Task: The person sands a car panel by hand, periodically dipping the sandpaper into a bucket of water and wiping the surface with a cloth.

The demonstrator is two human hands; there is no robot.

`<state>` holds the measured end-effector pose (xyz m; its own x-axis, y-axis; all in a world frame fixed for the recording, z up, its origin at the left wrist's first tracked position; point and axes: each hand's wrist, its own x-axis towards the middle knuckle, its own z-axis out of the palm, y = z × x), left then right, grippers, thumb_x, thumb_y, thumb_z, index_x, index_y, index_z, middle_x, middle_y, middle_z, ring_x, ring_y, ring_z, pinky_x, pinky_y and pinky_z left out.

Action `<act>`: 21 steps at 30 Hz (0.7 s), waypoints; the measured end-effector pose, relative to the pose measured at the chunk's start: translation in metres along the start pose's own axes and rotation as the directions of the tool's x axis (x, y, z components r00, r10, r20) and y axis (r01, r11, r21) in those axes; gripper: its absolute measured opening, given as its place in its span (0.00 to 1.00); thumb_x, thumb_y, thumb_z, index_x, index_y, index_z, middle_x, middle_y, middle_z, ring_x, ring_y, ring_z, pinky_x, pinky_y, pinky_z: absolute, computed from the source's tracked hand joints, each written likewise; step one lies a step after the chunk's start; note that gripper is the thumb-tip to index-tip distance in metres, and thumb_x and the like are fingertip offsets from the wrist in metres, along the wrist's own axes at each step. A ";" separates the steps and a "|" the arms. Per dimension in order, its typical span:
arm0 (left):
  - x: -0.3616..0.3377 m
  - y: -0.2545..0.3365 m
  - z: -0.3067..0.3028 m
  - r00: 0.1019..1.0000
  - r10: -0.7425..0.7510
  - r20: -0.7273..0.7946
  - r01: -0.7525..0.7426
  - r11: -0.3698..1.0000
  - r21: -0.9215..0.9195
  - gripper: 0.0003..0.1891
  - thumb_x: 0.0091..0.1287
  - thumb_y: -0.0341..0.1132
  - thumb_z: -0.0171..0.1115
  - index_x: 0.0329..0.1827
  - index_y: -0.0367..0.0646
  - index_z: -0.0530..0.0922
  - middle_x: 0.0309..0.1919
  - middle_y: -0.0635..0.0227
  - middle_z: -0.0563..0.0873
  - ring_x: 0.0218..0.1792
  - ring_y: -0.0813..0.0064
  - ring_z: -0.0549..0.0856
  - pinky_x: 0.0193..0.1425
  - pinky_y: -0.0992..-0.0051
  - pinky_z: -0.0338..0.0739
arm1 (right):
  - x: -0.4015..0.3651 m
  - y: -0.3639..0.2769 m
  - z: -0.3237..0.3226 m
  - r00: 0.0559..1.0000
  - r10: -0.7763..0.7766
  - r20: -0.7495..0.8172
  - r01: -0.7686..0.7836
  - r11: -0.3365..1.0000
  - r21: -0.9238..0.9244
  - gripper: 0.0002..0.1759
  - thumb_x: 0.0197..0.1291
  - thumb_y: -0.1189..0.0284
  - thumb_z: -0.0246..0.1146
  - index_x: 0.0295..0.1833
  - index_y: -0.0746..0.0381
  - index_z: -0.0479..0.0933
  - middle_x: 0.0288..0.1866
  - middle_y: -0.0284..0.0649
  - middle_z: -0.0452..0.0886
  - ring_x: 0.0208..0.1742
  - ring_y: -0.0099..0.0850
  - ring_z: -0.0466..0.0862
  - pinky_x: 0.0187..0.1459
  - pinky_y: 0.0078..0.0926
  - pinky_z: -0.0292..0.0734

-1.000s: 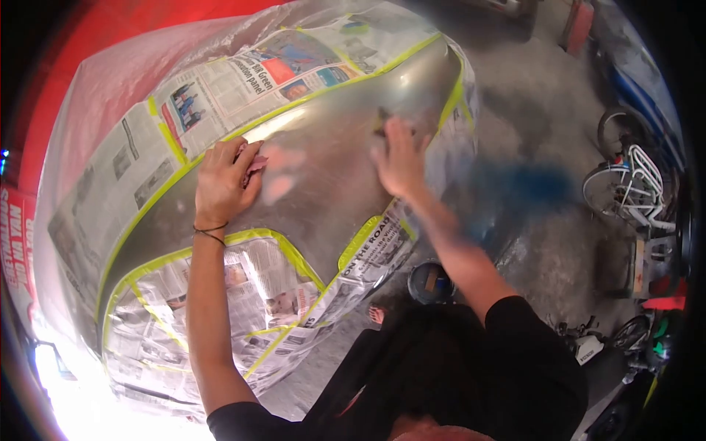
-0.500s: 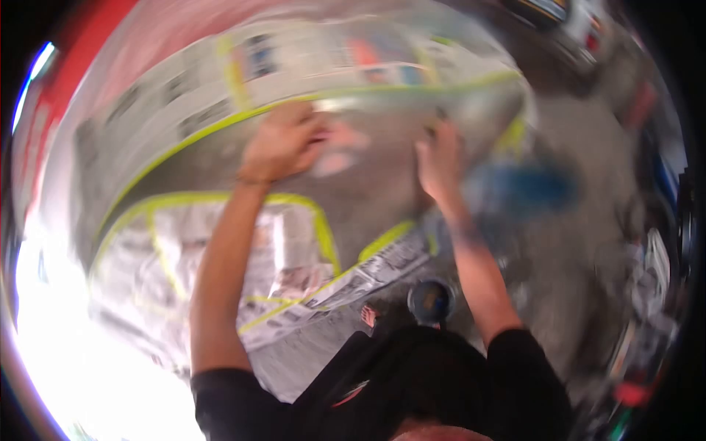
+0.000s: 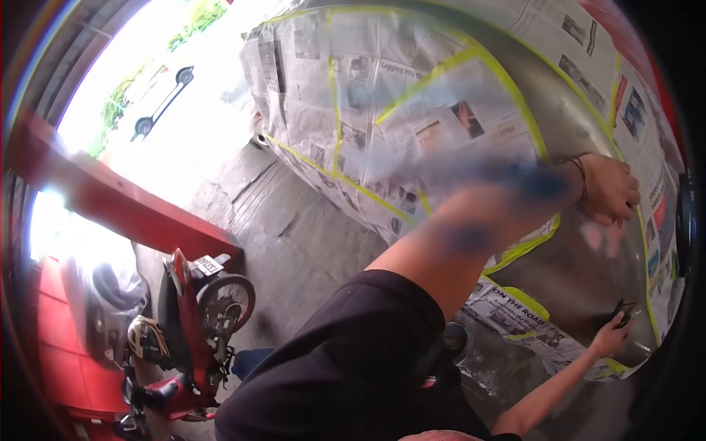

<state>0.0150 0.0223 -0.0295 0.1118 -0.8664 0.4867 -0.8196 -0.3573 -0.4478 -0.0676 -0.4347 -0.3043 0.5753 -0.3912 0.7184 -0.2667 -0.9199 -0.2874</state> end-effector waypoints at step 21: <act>0.010 -0.003 0.000 0.984 -0.004 0.179 0.025 0.993 -0.112 0.16 0.75 0.54 0.68 0.57 0.59 0.94 0.61 0.68 0.93 0.66 0.57 0.91 0.67 0.53 0.88 | -0.082 -0.104 -0.018 0.956 -0.229 -0.184 0.269 0.933 0.238 0.27 0.90 0.67 0.57 0.85 0.67 0.75 0.79 0.58 0.84 0.77 0.52 0.85 0.82 0.49 0.75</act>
<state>0.0184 0.0144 -0.0230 0.2143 -0.9134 0.3461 -0.8742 -0.3374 -0.3492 -0.1010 -0.3061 -0.3218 0.4686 -0.1586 0.8691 0.0898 -0.9701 -0.2255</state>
